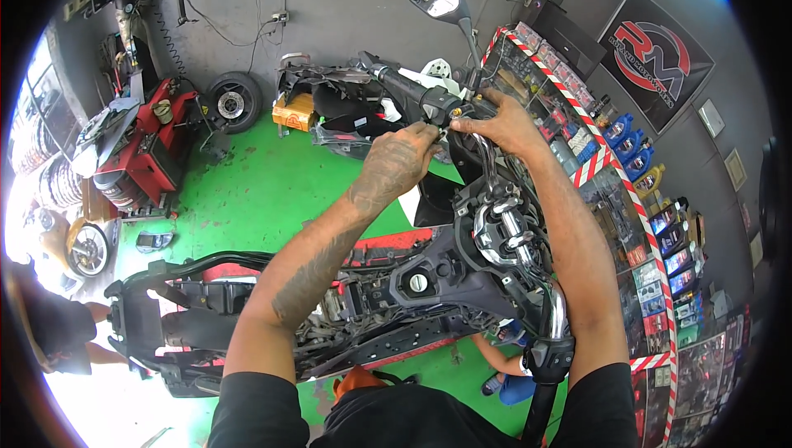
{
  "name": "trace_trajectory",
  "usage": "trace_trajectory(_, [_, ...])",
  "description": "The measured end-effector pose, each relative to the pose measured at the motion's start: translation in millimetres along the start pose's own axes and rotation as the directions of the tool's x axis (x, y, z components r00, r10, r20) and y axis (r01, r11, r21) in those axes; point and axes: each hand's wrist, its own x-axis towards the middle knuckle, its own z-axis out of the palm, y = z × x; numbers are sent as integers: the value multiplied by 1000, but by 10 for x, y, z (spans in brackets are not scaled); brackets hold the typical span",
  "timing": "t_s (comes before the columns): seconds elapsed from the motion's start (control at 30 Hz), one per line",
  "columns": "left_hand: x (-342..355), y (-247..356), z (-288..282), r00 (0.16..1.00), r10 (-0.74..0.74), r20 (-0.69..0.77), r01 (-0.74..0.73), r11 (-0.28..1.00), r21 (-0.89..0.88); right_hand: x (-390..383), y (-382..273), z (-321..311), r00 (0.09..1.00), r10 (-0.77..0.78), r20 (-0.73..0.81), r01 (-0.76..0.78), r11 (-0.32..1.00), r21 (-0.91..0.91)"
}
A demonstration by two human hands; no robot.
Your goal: Repairing or servicing a motorcycle's handlebar components and wiring.
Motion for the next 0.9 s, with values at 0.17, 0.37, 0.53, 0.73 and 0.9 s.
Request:
trace_trajectory(0.17, [175, -49, -130, 983, 110, 145, -155, 924, 349, -23, -94, 34, 997, 68, -28, -71, 992, -102])
trace_trajectory(0.37, [129, 285, 83, 732, -393, 556, 637, 107, -763, 39, 110, 93, 995, 19, -102, -22, 999, -34])
trace_trajectory(0.53, [41, 149, 112, 790, -385, 478, 598, 309, -739, 43, 126, 98, 997, 6, -72, -9, 999, -38])
trace_trajectory(0.73, [114, -27, -14, 995, 29, 100, -46, 983, 178, 105, 199, 61, 999, -14, -52, 14, 1000, -14])
trace_trajectory(0.9, [273, 10, -170, 952, 139, 273, -268, 813, 518, 61, 162, 99, 998, -9, -63, 7, 999, -33])
